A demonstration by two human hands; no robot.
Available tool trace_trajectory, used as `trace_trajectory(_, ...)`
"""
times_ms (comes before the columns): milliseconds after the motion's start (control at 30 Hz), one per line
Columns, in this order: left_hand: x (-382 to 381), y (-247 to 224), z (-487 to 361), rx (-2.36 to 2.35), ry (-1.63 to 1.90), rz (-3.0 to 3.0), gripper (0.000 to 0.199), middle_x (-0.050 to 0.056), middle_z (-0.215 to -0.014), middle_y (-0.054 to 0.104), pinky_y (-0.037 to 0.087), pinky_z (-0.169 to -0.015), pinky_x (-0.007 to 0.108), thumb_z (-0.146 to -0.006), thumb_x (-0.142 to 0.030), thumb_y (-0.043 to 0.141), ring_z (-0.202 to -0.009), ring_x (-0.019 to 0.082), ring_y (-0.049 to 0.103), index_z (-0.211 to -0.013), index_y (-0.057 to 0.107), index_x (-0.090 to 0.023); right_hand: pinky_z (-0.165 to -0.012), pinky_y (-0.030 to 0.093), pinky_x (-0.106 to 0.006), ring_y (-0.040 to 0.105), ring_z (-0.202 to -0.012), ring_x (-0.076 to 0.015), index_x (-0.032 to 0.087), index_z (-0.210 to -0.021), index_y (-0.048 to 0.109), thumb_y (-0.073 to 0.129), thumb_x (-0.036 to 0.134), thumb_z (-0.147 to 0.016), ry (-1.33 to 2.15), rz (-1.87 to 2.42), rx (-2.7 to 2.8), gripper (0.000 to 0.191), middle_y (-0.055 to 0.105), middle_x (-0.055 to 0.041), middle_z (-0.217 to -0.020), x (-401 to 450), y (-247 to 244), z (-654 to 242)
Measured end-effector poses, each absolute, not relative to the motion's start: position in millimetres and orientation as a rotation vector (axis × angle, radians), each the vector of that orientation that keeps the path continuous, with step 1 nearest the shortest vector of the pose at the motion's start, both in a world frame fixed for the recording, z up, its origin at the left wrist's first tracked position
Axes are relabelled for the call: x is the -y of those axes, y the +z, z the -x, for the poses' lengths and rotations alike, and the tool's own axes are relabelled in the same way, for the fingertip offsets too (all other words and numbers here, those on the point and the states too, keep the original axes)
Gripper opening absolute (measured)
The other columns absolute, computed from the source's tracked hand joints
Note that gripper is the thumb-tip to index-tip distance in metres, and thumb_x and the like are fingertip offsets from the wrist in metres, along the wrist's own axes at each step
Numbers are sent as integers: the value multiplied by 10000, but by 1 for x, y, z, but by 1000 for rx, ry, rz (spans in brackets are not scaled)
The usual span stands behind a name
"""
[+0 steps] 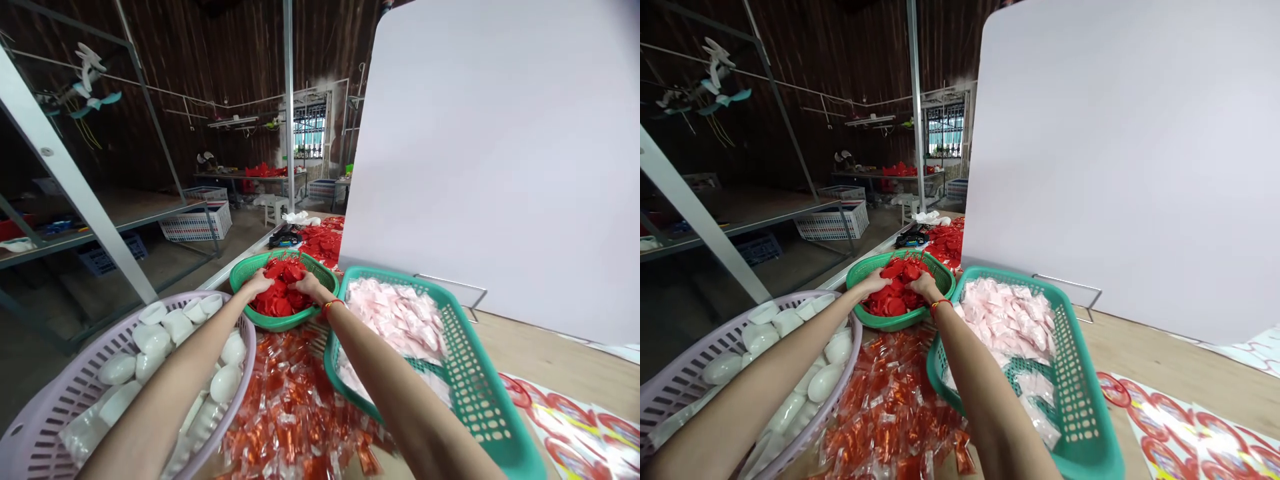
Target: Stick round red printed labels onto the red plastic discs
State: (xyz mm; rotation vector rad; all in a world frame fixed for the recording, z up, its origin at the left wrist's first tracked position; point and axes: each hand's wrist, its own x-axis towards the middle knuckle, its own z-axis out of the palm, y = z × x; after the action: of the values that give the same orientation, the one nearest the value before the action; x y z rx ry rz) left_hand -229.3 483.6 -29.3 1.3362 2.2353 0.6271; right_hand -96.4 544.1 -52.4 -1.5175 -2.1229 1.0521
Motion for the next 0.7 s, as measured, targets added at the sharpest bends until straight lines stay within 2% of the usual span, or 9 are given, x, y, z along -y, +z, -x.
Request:
trace_trajectory(167,-486,-27,237,-2293,568,-1436,299,73,-1129,540,482,-808,391,-848,-315,510,-972,201,553,-1109,520,-168,-794,485,-384,563,-965,-194,170,-1130,514,523,303,-861,1017,1526,2233,301,542,-69,-1134,-546,-42,84)
trace_trajectory(300,-490,-25,241,-2307,485,-1520,278,60,-1115,547,479,-806,370,-838,-312,528,-985,204,551,-1084,537,-183,-814,480,-376,571,-963,-195,175,-1094,552,545,295,-846,1054,1359,2389,275,565,-60,-1128,-544,-27,71)
trace_trajectory(433,-491,-24,242,-2315,436,-1553,276,54,-1104,552,481,-801,367,-837,-319,529,-980,209,553,-1075,543,-179,-848,460,-261,595,-958,-192,241,-1051,623,682,146,-702,990,1218,2461,367,653,10,-1023,-546,-14,49)
trace_trajectory(500,-490,-25,242,-2322,426,-1557,278,56,-1104,552,481,-800,368,-837,-317,529,-979,208,554,-1077,541,-178,-826,466,-232,605,-931,-167,237,-1059,623,625,113,-744,908,1221,2450,338,666,20,-978,-547,-12,38)
trace_trajectory(600,-490,-25,241,-2335,425,-1563,278,61,-1112,548,480,-801,367,-838,-310,530,-982,201,553,-1086,535,-185,-823,478,-312,585,-950,-167,193,-1090,577,532,196,-847,709,1337,2372,247,611,-31,-1077,-548,-15,24)
trace_trajectory(700,-489,-25,242,-2345,426,-1577,277,60,-1117,546,478,-804,365,-837,-308,532,-990,201,550,-1088,535,-191,-817,476,-403,558,-983,-197,159,-1134,515,513,299,-867,505,1539,2274,302,535,-84,-1158,-552,-21,18)
